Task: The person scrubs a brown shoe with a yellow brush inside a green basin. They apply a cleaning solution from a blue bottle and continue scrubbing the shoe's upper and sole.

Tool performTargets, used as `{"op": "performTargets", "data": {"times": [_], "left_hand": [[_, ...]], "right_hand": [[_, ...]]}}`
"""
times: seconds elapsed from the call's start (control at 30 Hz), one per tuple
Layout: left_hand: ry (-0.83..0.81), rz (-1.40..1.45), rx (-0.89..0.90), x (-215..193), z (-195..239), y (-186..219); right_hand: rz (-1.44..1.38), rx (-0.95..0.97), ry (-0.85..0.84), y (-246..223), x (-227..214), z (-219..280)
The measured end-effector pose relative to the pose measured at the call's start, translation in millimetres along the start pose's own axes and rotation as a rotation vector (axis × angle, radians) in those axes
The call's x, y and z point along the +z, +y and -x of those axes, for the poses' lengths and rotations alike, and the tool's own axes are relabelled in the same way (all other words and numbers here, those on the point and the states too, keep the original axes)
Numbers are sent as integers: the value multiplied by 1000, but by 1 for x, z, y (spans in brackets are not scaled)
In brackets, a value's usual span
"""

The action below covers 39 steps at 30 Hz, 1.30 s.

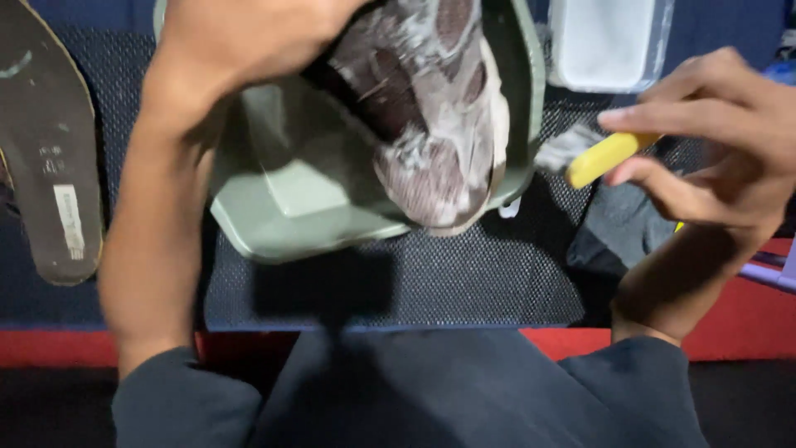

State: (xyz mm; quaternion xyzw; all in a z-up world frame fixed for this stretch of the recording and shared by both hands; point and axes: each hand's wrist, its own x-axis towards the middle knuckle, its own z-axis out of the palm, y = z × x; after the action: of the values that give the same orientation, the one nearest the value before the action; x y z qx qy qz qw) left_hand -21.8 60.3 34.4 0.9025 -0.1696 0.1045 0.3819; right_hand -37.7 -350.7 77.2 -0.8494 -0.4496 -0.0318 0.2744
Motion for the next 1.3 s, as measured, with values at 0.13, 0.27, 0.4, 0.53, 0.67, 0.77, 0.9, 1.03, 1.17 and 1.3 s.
{"op": "performTargets", "data": {"times": [0.13, 0.27, 0.4, 0.53, 0.67, 0.77, 0.9, 1.03, 1.17, 1.3], "left_hand": [[21, 96, -76, -12, 9, 16], [47, 104, -75, -17, 23, 37], [62, -64, -54, -19, 36, 46], [30, -186, -16, -23, 46, 48], [46, -396, 161, -20, 48, 41], [41, -465, 177, -13, 47, 36], [81, -579, 121, -3, 47, 27], [130, -604, 175, 1, 41, 31], [118, -601, 143, 3, 44, 33], [106, -586, 102, 2, 44, 32]], "right_hand": [[-82, 7, 54, -2, 7, -10], [-108, -46, 6, 5, 5, -12], [-133, 47, -155, -2, -10, -11], [-90, 33, -153, -3, -7, -2], [-66, -51, -110, -38, 3, -23], [-1, -178, -122, -46, 21, -22], [130, -200, -65, -21, 22, -18], [114, -277, -111, -37, 27, -26], [201, -233, -92, -43, 28, -21], [233, -30, -59, -75, 12, -33]]}}
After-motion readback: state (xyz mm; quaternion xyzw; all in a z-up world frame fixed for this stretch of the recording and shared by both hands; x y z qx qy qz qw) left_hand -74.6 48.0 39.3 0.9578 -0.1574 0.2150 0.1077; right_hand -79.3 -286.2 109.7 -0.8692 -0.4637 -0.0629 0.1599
